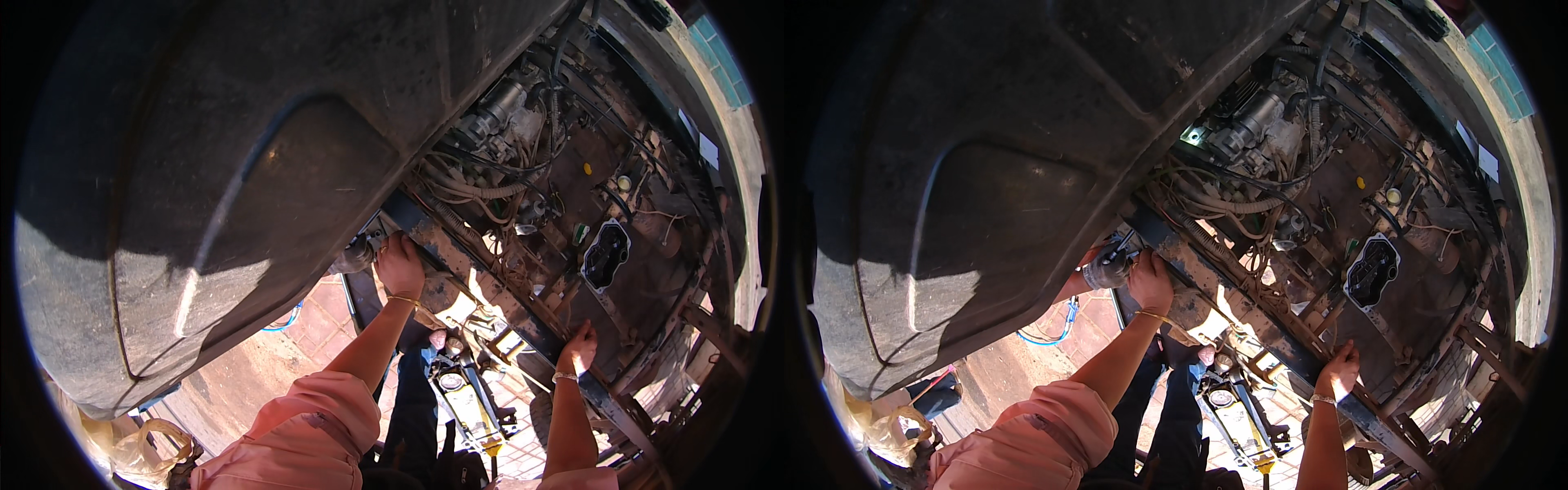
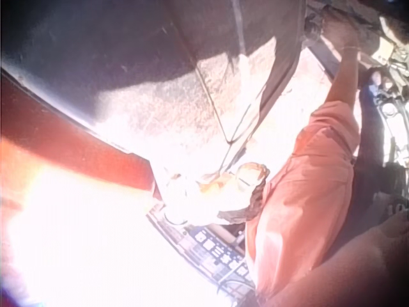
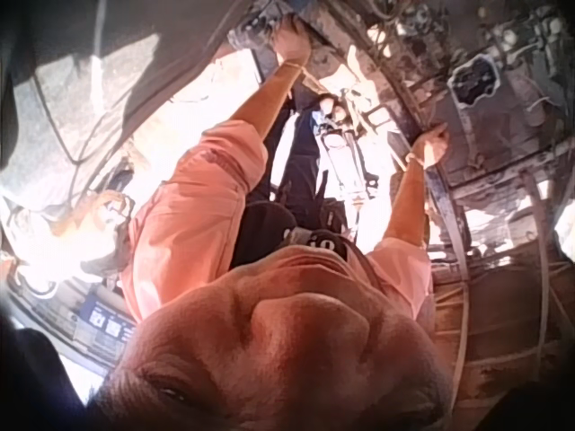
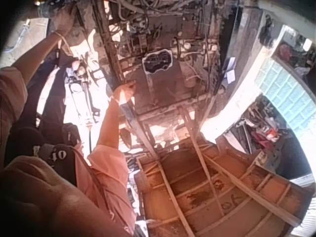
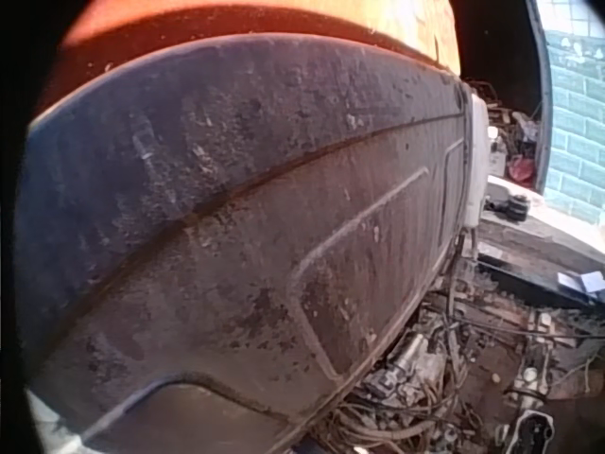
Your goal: The person uses a ratchet wrench to loosen and remove bolts from a red vehicle part, then reaches into the engine bay to adjust components. The person also handles a brown plastic container near the wheel well.
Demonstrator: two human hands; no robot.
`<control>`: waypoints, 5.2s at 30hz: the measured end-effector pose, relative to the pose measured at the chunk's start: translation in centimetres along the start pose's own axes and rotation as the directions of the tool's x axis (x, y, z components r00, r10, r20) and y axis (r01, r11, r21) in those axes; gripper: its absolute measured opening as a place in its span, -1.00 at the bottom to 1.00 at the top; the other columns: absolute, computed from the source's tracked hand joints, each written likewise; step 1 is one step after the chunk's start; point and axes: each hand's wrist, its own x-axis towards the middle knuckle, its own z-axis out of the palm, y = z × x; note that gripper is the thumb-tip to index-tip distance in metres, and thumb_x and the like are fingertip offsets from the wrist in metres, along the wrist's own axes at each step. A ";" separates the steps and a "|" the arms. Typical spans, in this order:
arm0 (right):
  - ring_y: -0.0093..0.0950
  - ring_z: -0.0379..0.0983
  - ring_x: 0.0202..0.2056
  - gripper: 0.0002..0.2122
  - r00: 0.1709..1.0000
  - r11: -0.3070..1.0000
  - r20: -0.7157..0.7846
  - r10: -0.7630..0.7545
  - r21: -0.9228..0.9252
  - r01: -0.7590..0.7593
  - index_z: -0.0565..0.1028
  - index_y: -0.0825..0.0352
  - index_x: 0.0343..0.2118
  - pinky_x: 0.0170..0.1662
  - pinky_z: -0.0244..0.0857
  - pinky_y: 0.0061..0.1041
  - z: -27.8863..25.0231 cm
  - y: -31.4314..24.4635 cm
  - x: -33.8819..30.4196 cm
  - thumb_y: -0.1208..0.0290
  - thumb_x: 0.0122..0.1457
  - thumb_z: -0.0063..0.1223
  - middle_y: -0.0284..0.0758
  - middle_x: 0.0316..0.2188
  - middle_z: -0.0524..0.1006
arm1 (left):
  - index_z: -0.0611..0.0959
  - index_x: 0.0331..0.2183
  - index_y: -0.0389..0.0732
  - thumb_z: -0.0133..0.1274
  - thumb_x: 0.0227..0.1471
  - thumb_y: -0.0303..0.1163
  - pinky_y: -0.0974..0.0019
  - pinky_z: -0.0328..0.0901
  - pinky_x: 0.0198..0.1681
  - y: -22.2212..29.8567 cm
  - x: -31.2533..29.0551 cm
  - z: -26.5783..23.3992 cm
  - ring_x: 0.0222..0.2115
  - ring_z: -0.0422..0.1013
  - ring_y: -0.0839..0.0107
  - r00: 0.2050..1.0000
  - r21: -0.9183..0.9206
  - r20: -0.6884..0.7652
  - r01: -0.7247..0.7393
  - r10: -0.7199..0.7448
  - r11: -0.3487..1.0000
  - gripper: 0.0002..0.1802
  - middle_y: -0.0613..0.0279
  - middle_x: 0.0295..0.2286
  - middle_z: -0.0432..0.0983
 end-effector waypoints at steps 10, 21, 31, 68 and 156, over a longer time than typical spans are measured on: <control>-0.05 0.55 -0.35 -0.50 1.000 0.998 0.021 0.002 0.068 -0.003 0.56 0.27 -0.36 -0.30 0.37 -0.08 0.1 0.2 0.1 -0.08 0.33 -0.28 -0.17 -0.43 0.63 | 0.63 -0.20 -0.12 -0.14 0.18 -0.23 -0.03 0.30 -0.14 -0.1 0.0 0.1 -0.19 0.44 0.01 1.000 0.023 0.000 -0.003 0.003 1.000 -0.70 0.11 -0.24 0.56; -0.06 0.56 -0.37 -0.52 1.000 0.998 0.006 -0.007 0.058 0.006 0.56 0.27 -0.39 -0.33 0.37 -0.09 0.0 0.1 0.0 -0.05 0.34 -0.26 -0.18 -0.45 0.62 | 0.63 -0.20 -0.11 -0.14 0.18 -0.23 -0.03 0.30 -0.13 -0.1 0.0 0.1 -0.20 0.45 0.01 1.000 0.022 0.006 0.006 -0.006 1.000 -0.70 0.13 -0.24 0.56; -0.10 0.57 -0.39 -0.53 1.000 0.998 0.007 -0.022 0.056 0.022 0.56 0.25 -0.39 -0.32 0.38 -0.12 0.0 0.1 0.0 -0.04 0.34 -0.25 -0.23 -0.46 0.63 | 0.63 -0.19 -0.10 -0.14 0.19 -0.22 -0.03 0.29 -0.13 0.1 0.0 0.0 -0.20 0.45 0.01 1.000 0.042 -0.008 -0.005 0.005 0.999 -0.69 0.13 -0.24 0.57; -0.13 0.58 -0.37 -0.54 1.000 0.999 0.007 -0.008 0.038 0.008 0.58 0.24 -0.37 -0.30 0.39 -0.15 -0.2 -0.2 -0.1 -0.04 0.34 -0.25 -0.27 -0.46 0.65 | 0.64 -0.23 -0.12 -0.15 0.18 -0.23 -0.04 0.31 -0.17 -0.1 0.0 0.2 -0.21 0.45 0.03 1.000 0.036 0.012 -0.017 0.016 0.999 -0.70 0.13 -0.26 0.56; -0.01 0.54 -0.25 -0.47 0.998 0.999 0.051 0.032 -0.020 -0.031 0.58 0.27 -0.23 -0.21 0.35 -0.06 -0.4 -0.2 0.0 -0.13 0.31 -0.27 -0.08 -0.31 0.62 | 0.64 -0.31 -0.09 -0.12 0.17 -0.20 -0.04 0.26 -0.15 0.2 -0.1 -0.1 -0.19 0.43 0.05 0.999 0.006 0.018 0.037 -0.037 0.999 -0.73 0.16 -0.27 0.56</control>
